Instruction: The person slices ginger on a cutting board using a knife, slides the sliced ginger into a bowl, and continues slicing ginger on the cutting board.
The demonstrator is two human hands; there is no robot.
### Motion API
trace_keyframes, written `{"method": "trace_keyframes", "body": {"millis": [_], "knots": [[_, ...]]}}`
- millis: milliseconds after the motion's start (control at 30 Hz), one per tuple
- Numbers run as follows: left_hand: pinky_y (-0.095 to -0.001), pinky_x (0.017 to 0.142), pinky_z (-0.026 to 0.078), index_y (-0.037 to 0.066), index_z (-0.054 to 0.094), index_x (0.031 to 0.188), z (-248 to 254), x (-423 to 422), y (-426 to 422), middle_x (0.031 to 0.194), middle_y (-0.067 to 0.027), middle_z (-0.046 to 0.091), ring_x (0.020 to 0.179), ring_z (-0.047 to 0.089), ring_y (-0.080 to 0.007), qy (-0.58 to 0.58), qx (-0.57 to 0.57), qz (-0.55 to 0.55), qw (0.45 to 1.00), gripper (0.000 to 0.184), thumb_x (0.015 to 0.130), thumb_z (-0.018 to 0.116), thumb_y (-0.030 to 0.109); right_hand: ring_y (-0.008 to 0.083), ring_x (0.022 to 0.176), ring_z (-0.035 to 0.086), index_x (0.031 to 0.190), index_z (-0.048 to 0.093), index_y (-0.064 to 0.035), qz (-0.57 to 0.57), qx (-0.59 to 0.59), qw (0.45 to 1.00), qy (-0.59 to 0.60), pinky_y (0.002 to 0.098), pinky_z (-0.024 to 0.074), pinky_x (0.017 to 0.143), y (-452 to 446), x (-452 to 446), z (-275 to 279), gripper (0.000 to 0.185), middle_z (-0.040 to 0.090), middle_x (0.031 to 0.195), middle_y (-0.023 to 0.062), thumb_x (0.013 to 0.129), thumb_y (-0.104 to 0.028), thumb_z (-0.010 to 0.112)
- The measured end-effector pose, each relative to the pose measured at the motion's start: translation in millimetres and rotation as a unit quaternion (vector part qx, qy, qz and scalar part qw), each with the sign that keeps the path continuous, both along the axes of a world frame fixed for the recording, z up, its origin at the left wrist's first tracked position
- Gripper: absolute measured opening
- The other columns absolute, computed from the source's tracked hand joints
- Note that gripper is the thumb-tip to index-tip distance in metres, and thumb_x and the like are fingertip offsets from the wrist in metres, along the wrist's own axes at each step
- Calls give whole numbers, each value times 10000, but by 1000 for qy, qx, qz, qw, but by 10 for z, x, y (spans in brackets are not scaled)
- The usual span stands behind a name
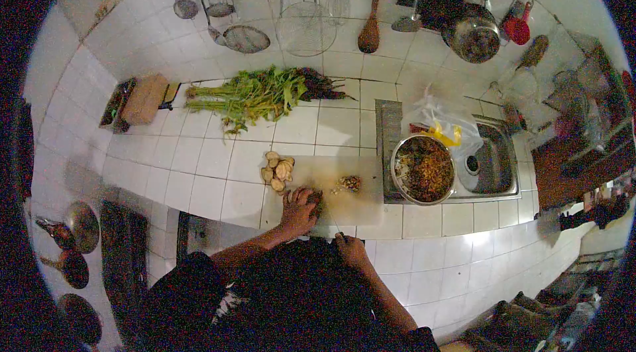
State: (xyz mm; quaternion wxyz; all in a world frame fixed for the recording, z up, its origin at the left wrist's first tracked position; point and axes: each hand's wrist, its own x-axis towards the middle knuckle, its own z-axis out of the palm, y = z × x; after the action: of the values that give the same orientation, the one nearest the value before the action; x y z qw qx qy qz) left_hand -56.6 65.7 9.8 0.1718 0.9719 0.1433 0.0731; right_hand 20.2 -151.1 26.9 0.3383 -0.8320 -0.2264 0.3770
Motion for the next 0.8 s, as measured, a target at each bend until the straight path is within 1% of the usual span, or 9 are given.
{"method": "trace_keyframes", "body": {"millis": [100, 200, 367, 400, 500, 633, 700, 733, 800], "knots": [[-626, 1074, 186, 36, 703, 937, -20, 5, -8, 1336, -112, 437, 1335, 318, -302, -26, 0, 8, 1000, 282, 730, 693, 228, 451, 879, 642, 958, 639, 51, 16, -8, 1000, 4, 470, 475, 785, -4, 8, 58, 572, 647, 868, 304, 978, -488, 450], [-629, 1075, 182, 39, 705, 941, -47, -3, 6, 1319, -117, 446, 1321, 336, -300, -17, 9, -4, 1000, 276, 744, 690, 232, 473, 899, 632, 955, 638, 49, -3, -27, 997, 68, 492, 470, 799, 34, 36, 175, 570, 649, 884, 305, 975, -488, 449], [-621, 1080, 180, 43, 705, 964, -9, 45, 19, 1282, -125, 476, 1303, 363, -300, -1, 42, -21, 999, 297, 765, 688, 263, 504, 942, 596, 947, 643, 55, 33, -20, 999, 11, 521, 459, 812, 270, 168, 135, 568, 635, 952, 326, 981, -470, 429], [-618, 1080, 181, 45, 701, 987, 11, 51, 34, 1270, -128, 486, 1296, 372, -301, -9, 58, -33, 998, 322, 772, 685, 284, 508, 965, 584, 960, 646, 52, 55, -17, 997, -54, 527, 458, 837, 300, 182, 75, 549, 627, 968, 333, 982, -450, 425], [-619, 1073, 190, 46, 683, 1041, 99, 71, 35, 1264, -124, 493, 1291, 380, -299, 6, 66, -46, 997, 376, 788, 669, 323, 506, 973, 584, 960, 645, 53, 65, -40, 997, -24, 531, 458, 855, 181, 208, -2, 539, 626, 961, 333, 983, -437, 421], [-617, 1074, 191, 72, 662, 1095, 134, 103, 70, 1270, -92, 502, 1270, 399, -291, 29, 73, -51, 996, 398, 809, 644, 347, 504, 968, 587, 952, 645, 54, 71, -49, 994, -67, 533, 461, 851, -69, 191, 99, 528, 627, 948, 332, 979, -429, 434], [-591, 1051, 230, 138, 716, 986, 84, 145, 89, 1176, -29, 586, 1172, 486, -267, -36, 58, -26, 997, 254, 806, 656, 307, 504, 950, 593, 942, 647, 55, 24, -22, 997, -73, 529, 464, 839, -126, 192, 130, 519, 631, 927, 330, 974, -424, 449], [-591, 1051, 230, 138, 716, 986, 48, 183, 107, 1176, -29, 586, 1172, 486, -267, -36, 57, -28, 997, 254, 806, 656, 307, 504, 950, 593, 942, 647, 55, 21, -23, 997, -73, 529, 464, 839, -140, 200, 134, 519, 631, 927, 330, 974, -424, 449], [-542, 990, 296, 205, 749, 817, 18, 295, 183, 962, 18, 664, 1020, 561, -236, -65, 15, 36, 997, 91, 774, 681, 249, 503, 928, 601, 936, 646, 57, 14, 1, 998, -67, 522, 469, 821, -135, 223, 130, 524, 633, 914, 327, 969, -433, 463]]}}
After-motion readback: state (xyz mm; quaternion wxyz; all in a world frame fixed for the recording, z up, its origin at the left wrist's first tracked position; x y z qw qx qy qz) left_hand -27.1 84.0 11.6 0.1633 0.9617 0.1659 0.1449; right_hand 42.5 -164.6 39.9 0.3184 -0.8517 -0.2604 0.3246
